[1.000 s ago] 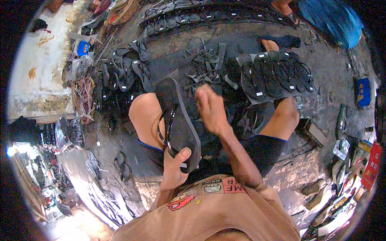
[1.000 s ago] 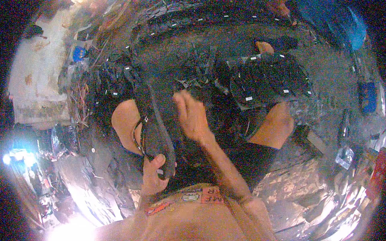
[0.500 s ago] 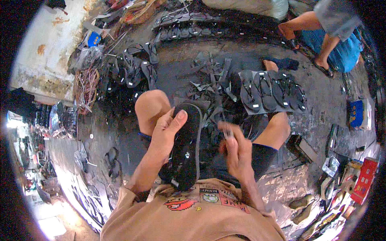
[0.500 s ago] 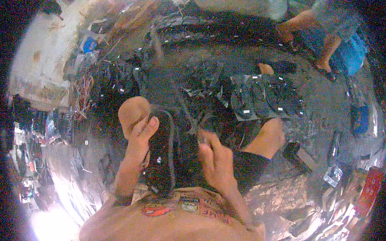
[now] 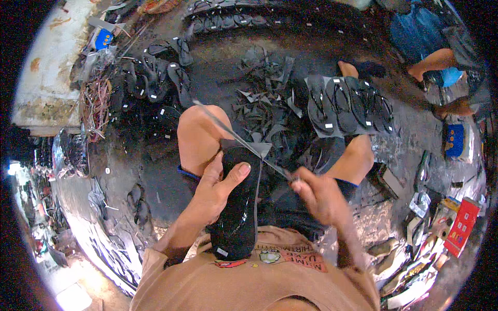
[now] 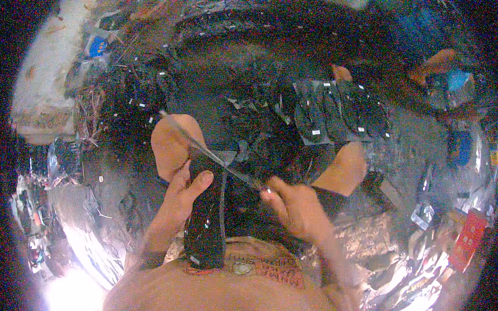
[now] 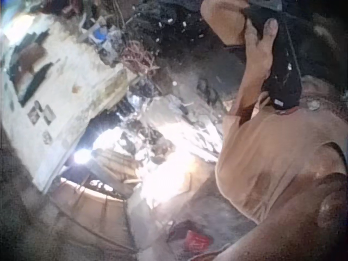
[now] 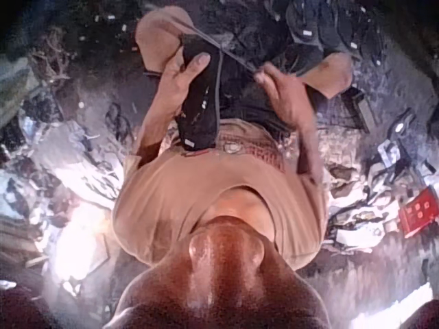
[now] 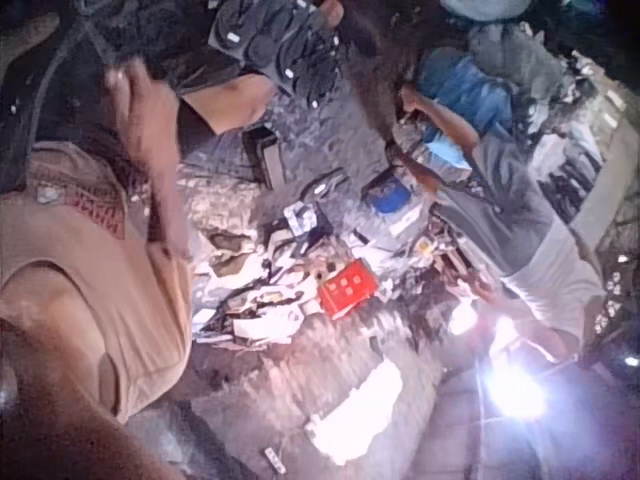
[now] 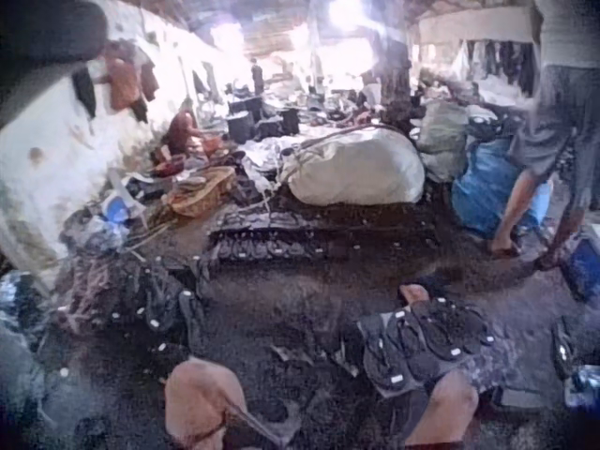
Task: The person sits on the floor and uses a knife to cut strips from black rubber sheets. They repeatedly pick up a sheet, cut a strip, and place the sheet back down, continuing this process throughout the clip.
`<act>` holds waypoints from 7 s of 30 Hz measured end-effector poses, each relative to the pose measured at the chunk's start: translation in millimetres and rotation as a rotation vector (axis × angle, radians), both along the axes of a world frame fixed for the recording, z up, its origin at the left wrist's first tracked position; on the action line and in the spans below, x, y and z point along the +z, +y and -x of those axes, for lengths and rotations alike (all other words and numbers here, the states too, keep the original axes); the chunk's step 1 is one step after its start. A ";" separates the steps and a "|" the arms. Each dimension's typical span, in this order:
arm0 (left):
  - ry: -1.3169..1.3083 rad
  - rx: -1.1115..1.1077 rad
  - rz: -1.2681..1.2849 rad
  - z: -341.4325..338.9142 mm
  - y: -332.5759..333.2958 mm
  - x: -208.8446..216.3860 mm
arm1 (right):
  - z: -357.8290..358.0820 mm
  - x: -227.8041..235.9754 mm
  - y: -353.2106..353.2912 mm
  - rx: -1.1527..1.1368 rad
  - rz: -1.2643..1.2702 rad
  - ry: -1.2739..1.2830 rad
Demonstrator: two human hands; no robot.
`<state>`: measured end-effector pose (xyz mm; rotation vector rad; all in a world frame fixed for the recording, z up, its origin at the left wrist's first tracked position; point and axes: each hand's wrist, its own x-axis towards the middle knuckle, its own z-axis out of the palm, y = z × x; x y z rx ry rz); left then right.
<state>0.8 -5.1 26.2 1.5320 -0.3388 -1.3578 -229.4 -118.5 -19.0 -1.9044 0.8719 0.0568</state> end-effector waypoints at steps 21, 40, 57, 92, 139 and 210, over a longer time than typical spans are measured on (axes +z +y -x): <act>-0.186 0.208 0.441 29.8 -89.5 -41.9 | -68.5 -15.2 -6.1 -0.654 -0.017 -0.838; 0.286 0.193 0.277 29.4 -10.2 -52.4 | 16.5 2.5 22.5 -0.197 0.097 -0.095; -0.057 0.109 -0.007 62.1 -216.6 -247.5 | 196.8 -62.3 32.1 -1.689 0.284 -0.564; 0.168 0.447 -0.249 -19.7 -112.3 -204.6 | -82.2 -165.9 -39.2 -0.334 0.092 0.350; -0.168 0.001 0.218 4.0 -31.7 23.2 | -11.2 11.7 30.3 -0.623 0.062 -0.687; 0.075 0.137 0.267 25.7 -22.4 -40.1 | -31.0 -45.9 11.4 -0.414 0.024 -0.426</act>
